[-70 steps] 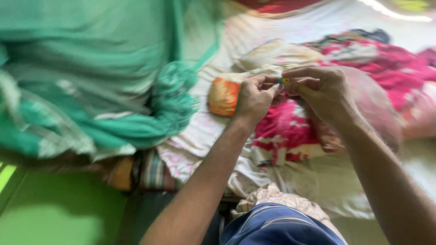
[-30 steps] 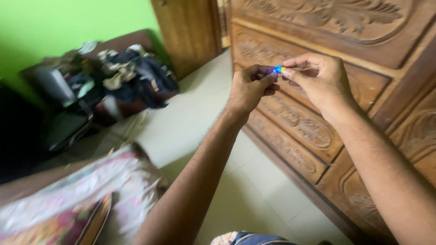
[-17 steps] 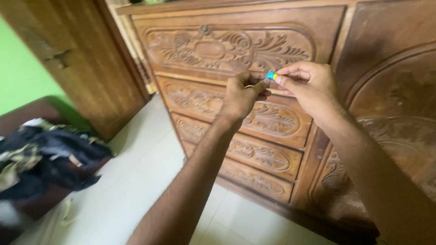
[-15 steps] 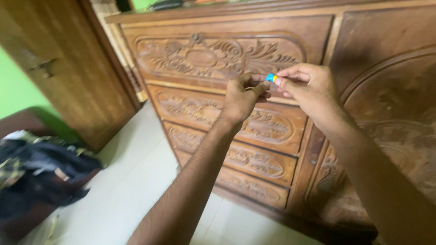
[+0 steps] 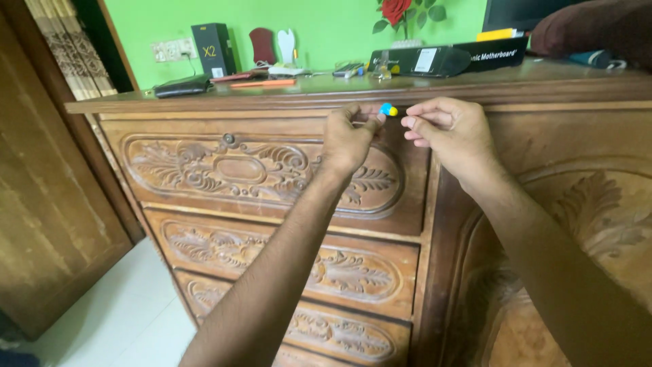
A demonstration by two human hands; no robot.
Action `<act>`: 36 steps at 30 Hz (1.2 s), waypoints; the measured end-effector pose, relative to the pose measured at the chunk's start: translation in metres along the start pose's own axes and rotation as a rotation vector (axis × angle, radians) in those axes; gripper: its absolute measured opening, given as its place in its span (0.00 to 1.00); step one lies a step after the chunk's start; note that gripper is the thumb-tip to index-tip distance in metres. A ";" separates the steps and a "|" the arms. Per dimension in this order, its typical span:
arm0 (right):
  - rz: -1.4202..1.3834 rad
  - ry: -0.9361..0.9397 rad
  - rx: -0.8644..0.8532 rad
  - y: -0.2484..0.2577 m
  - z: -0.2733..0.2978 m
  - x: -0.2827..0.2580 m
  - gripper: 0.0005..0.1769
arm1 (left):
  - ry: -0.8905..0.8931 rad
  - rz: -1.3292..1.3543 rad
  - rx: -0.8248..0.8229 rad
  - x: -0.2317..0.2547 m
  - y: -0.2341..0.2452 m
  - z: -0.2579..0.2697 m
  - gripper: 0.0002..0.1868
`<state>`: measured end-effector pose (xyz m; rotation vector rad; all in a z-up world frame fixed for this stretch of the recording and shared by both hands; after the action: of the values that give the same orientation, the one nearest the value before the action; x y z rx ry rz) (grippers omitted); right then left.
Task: The person tidies a bed by moving pillows and blankets, adjusting a mosquito net, and placing small items on a nearby desk. The person handles a floral pillow, a red blanket, and a green mosquito net, then places a ruler and a coiled wire on a desk.
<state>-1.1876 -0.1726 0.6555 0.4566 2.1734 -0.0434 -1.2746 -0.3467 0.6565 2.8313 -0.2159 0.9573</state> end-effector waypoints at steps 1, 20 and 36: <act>0.010 0.046 -0.003 0.002 -0.007 0.001 0.10 | -0.026 -0.025 0.014 -0.002 0.002 -0.010 0.08; 0.807 0.472 0.272 -0.012 -0.046 -0.002 0.13 | -0.079 -0.790 -0.068 -0.091 0.020 -0.193 0.08; 0.800 0.233 0.422 -0.027 -0.011 -0.009 0.20 | -0.202 -0.724 -0.125 -0.056 0.030 -0.133 0.28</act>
<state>-1.2002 -0.1981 0.6659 1.6052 2.0458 -0.0052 -1.4026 -0.3471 0.7300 2.5503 0.6587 0.4760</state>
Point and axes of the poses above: each hand's wrist, its own z-axis away from the middle knuckle, its own y-axis out of the back of the hand, x = y × z, the point moved 4 cm from there along -z, towards the middle knuckle, and after that the axes turned 7 degrees about -y, right-handed, at the moved point
